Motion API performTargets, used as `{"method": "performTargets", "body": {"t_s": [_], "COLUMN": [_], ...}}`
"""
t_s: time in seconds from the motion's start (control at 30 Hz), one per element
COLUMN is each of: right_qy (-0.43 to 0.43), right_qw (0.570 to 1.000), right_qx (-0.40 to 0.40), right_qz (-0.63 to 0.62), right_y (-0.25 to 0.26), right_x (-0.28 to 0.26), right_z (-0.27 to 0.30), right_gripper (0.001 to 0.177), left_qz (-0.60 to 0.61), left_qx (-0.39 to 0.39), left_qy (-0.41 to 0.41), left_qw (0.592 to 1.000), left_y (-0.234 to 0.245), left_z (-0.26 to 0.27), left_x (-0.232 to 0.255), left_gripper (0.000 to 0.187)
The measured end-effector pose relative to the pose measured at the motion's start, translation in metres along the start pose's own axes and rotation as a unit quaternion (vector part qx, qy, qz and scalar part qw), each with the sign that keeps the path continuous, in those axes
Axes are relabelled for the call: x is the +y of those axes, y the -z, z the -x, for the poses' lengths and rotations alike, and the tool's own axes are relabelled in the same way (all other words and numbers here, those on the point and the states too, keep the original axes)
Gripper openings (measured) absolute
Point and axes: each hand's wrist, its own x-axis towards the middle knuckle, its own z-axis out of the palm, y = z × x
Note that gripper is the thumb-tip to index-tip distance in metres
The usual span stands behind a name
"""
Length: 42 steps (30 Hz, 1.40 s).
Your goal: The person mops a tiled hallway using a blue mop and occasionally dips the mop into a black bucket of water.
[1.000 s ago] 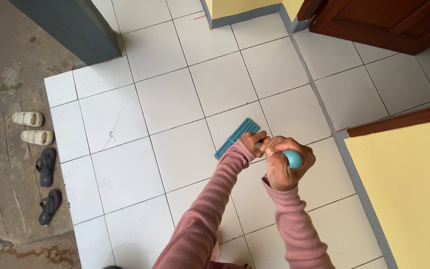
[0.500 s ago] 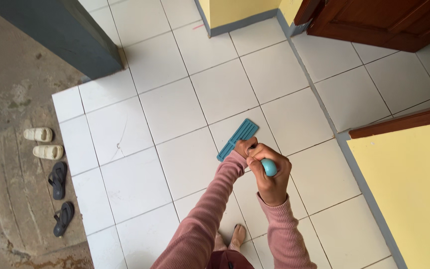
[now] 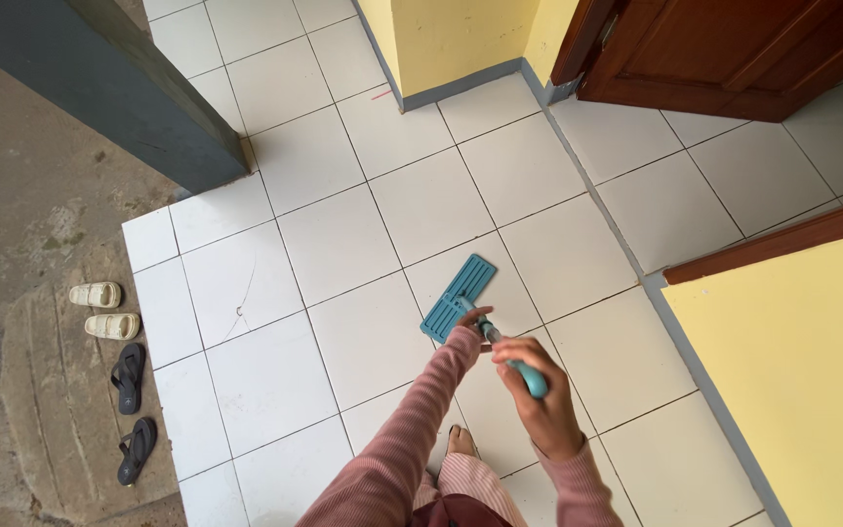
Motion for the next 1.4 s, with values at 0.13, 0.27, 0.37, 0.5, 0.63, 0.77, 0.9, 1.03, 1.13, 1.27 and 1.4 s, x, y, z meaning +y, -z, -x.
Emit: {"method": "performTargets", "body": {"t_s": [0.13,0.27,0.37,0.5,0.63,0.77,0.9,1.03,1.13,1.27,1.4], "right_qy": [-0.041,0.048,0.036,0.035,0.09,0.136,0.136,0.15,0.149,0.157,0.111], "right_qw": [0.995,0.993,0.994,0.993,0.986,0.981,0.983,0.981,0.982,0.982,0.991], "right_qx": [-0.047,-0.093,-0.104,-0.114,-0.141,-0.134,-0.114,-0.109,-0.103,-0.103,-0.077], "right_qz": [0.071,0.054,0.001,0.009,0.006,-0.034,-0.035,-0.049,-0.052,-0.021,-0.012], "right_y": [0.027,0.038,0.031,0.031,0.032,0.025,0.022,0.024,0.017,-0.004,-0.035], "right_x": [-0.013,-0.017,-0.011,-0.005,0.01,0.016,0.018,0.022,0.03,0.05,0.067], "right_z": [0.022,0.025,0.025,0.032,0.027,0.02,0.005,-0.012,-0.026,-0.045,-0.061], "right_gripper": [0.025,0.03,0.017,0.012,0.012,0.013,0.013,0.011,0.01,0.014,0.012], "left_qz": [0.2,0.266,0.29,0.33,0.273,0.062,0.151,0.215,0.272,0.291,0.257], "left_qx": [0.083,0.138,0.14,0.135,0.149,0.098,0.097,0.118,0.128,0.086,0.112], "left_qy": [0.229,0.25,0.231,0.173,0.24,0.314,0.26,0.266,0.255,0.236,0.201], "left_qw": [0.949,0.921,0.918,0.918,0.92,0.942,0.949,0.932,0.919,0.923,0.939], "left_y": [-0.045,-0.056,-0.041,-0.043,-0.052,-0.046,-0.037,-0.034,-0.025,-0.005,0.013], "left_z": [0.037,0.023,0.02,0.043,0.082,0.068,0.036,0.0,-0.037,-0.079,-0.078], "left_x": [0.011,0.01,-0.005,0.006,0.058,0.062,0.036,0.023,0.014,0.017,0.059], "left_gripper": [0.048,0.039,0.033,0.031,0.027,0.033,0.031,0.029,0.027,0.025,0.023]}}
